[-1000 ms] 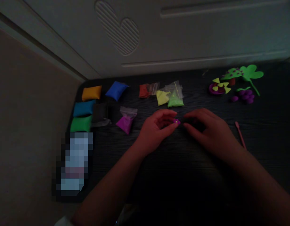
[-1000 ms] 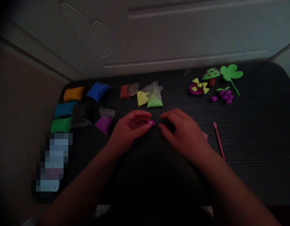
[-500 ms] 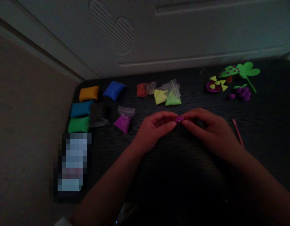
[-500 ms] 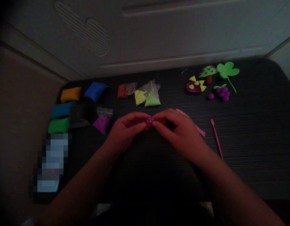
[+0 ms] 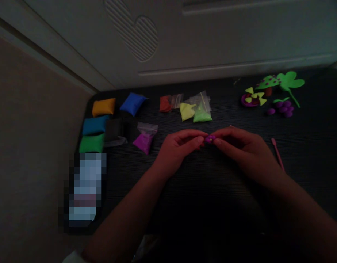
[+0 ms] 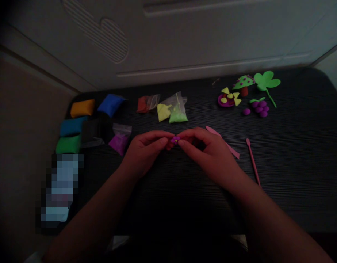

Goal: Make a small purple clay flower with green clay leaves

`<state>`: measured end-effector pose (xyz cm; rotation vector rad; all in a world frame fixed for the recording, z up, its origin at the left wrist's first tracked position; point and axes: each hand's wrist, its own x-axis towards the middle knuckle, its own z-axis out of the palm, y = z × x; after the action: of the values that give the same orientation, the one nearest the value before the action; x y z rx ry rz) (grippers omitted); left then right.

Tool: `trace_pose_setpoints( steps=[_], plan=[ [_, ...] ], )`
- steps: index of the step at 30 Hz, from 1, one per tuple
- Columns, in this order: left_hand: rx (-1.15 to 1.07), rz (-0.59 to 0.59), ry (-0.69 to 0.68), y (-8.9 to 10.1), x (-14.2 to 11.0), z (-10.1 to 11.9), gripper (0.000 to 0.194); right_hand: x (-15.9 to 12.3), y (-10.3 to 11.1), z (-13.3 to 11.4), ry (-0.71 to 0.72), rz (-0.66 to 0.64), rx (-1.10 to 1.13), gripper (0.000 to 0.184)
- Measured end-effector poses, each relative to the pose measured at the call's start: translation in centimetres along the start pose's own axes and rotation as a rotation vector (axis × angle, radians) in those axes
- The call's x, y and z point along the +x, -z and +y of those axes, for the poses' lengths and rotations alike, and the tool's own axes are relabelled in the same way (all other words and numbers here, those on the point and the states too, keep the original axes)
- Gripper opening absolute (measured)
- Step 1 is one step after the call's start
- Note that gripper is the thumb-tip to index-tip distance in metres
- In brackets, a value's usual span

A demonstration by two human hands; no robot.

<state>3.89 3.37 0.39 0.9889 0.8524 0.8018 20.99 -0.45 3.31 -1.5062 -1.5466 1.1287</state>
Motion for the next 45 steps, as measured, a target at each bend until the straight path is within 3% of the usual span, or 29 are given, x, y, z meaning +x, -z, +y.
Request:
trace_pose_setpoints(
  steps=[16,19,23,29,37,45],
  plan=[
    [-0.068,-0.008,0.041,-0.4,0.1,0.0,0.014,0.0,-0.5,-0.1,-0.011,0.014,0.025,0.019],
    [-0.086,-0.004,0.047,-0.4,0.1,-0.1,0.013,0.0,-0.3,0.0,0.013,0.017,-0.078,0.022],
    [-0.171,0.043,0.060,-0.2,0.4,0.0,0.010,0.3,0.7,0.4,0.084,0.096,-0.373,0.023],
    [-0.210,0.071,0.072,-0.1,0.6,0.2,0.012,0.4,0.9,1.6,0.102,-0.056,-0.737,0.023],
    [-0.267,0.092,0.049,0.1,0.9,0.0,0.013,0.2,-0.1,1.5,0.098,-0.100,-0.706,0.013],
    [-0.320,0.081,0.009,0.3,1.1,-0.2,0.009,-1.3,-1.5,2.3,0.195,-0.095,-0.742,0.027]
  ],
)
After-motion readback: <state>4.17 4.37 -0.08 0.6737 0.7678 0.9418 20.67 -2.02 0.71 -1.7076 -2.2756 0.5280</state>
